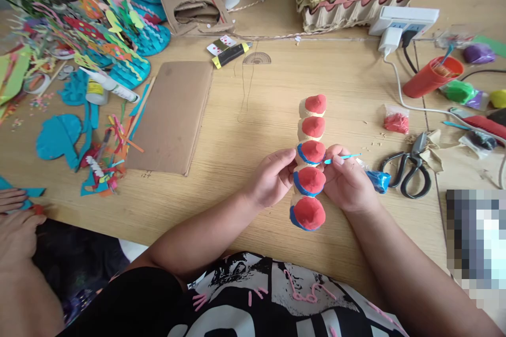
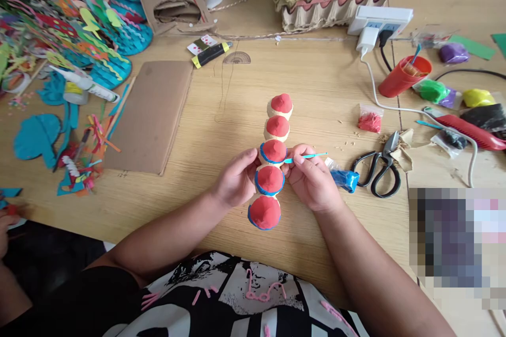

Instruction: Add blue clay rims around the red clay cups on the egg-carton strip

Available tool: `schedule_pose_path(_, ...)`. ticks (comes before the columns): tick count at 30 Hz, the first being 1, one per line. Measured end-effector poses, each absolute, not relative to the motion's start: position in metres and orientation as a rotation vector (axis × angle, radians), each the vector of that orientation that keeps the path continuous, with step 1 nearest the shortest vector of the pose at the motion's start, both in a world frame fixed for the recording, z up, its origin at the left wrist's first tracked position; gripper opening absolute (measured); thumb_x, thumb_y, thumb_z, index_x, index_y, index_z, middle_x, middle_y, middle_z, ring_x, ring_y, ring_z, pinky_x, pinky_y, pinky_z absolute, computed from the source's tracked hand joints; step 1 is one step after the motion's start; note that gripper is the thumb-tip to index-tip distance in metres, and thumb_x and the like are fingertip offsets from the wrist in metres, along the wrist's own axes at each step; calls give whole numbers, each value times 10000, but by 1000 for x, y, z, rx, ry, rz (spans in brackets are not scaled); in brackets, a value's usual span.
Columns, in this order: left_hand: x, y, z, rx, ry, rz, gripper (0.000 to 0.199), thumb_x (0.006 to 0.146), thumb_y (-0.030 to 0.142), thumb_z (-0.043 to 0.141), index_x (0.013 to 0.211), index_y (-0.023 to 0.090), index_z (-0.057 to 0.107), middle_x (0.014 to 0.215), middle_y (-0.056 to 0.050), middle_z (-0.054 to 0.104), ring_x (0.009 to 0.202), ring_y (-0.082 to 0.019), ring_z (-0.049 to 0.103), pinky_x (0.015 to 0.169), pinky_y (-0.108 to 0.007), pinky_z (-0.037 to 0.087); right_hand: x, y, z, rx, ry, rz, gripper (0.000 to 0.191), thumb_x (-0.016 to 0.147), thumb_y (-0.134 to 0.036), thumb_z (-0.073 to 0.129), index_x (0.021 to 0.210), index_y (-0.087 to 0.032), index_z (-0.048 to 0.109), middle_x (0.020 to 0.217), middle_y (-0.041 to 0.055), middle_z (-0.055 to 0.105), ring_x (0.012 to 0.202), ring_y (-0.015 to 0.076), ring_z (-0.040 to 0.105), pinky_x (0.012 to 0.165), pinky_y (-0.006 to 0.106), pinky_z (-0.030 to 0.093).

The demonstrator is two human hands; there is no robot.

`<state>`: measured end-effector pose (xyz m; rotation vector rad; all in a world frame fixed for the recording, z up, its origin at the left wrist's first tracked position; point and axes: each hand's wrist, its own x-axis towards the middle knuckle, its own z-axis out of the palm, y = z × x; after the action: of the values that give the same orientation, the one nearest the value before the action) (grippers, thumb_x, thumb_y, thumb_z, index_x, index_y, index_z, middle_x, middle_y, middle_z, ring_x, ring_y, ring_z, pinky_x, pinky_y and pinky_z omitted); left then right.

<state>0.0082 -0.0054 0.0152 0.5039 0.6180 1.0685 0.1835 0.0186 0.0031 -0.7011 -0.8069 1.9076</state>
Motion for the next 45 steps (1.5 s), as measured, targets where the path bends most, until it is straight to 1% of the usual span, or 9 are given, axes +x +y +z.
schedule_pose_path(3,9,-6,17,537,663,1083,356,923,509,653,945,174,772,926,-109,775,1075,-293,726,805,-341,559,183,19,4,-695,-810,1903,177,868,-449,747,821,-314,643,822,-27,647,671,169,525,651,358,450)
schedule_pose_path(6,9,-5,19,551,683,1086,337,917,511,671,903,186,762,895,-87,769,1017,-277,733,839,-365,551,183,19,6,-685,-805,1898,172,874,-430,750,822,-303,646,844,-30,670,675,157,538,649,344,449)
schedule_pose_path(10,9,-5,18,542,684,1109,314,917,485,688,855,183,744,824,-60,744,864,-220,724,793,-335,519,182,19,7,-670,-779,1905,164,857,-394,773,811,-283,661,842,-28,693,674,140,548,640,319,437)
schedule_pose_path(13,9,-6,16,531,699,1112,303,926,465,685,846,177,737,796,-50,730,786,-190,698,789,-330,501,182,19,6,-678,-795,1894,157,864,-403,761,810,-297,658,850,-24,687,671,158,540,644,338,434)
schedule_pose_path(21,8,-6,18,489,663,1097,283,930,430,685,866,159,733,800,-50,716,740,-171,670,748,-307,472,182,19,4,-711,-826,1872,161,861,-432,757,815,-313,660,836,-17,661,674,180,523,674,373,443)
schedule_pose_path(28,7,-6,14,434,608,1125,296,926,348,705,712,159,624,653,5,607,576,-110,552,654,-275,434,182,19,4,-741,-819,1863,179,840,-445,774,812,-307,663,802,-15,645,662,178,514,666,375,442)
schedule_pose_path(34,8,-6,15,415,600,1117,269,907,357,718,741,157,651,678,-8,631,624,-133,607,699,-294,482,180,18,6,-782,-817,1848,216,817,-469,784,789,-304,649,763,-13,622,640,179,500,655,379,446)
schedule_pose_path(39,9,-6,19,432,659,1047,262,900,430,705,880,170,731,839,-56,710,889,-221,708,818,-334,517,182,19,7,-786,-826,1847,215,834,-471,762,788,-306,630,768,-9,614,644,182,500,649,375,446)
schedule_pose_path(45,8,-6,17,405,624,996,345,891,514,695,958,181,751,961,-97,765,962,-243,726,773,-312,525,184,19,8,-791,-845,1861,172,859,-458,736,819,-321,638,740,-15,595,628,176,515,627,362,456)
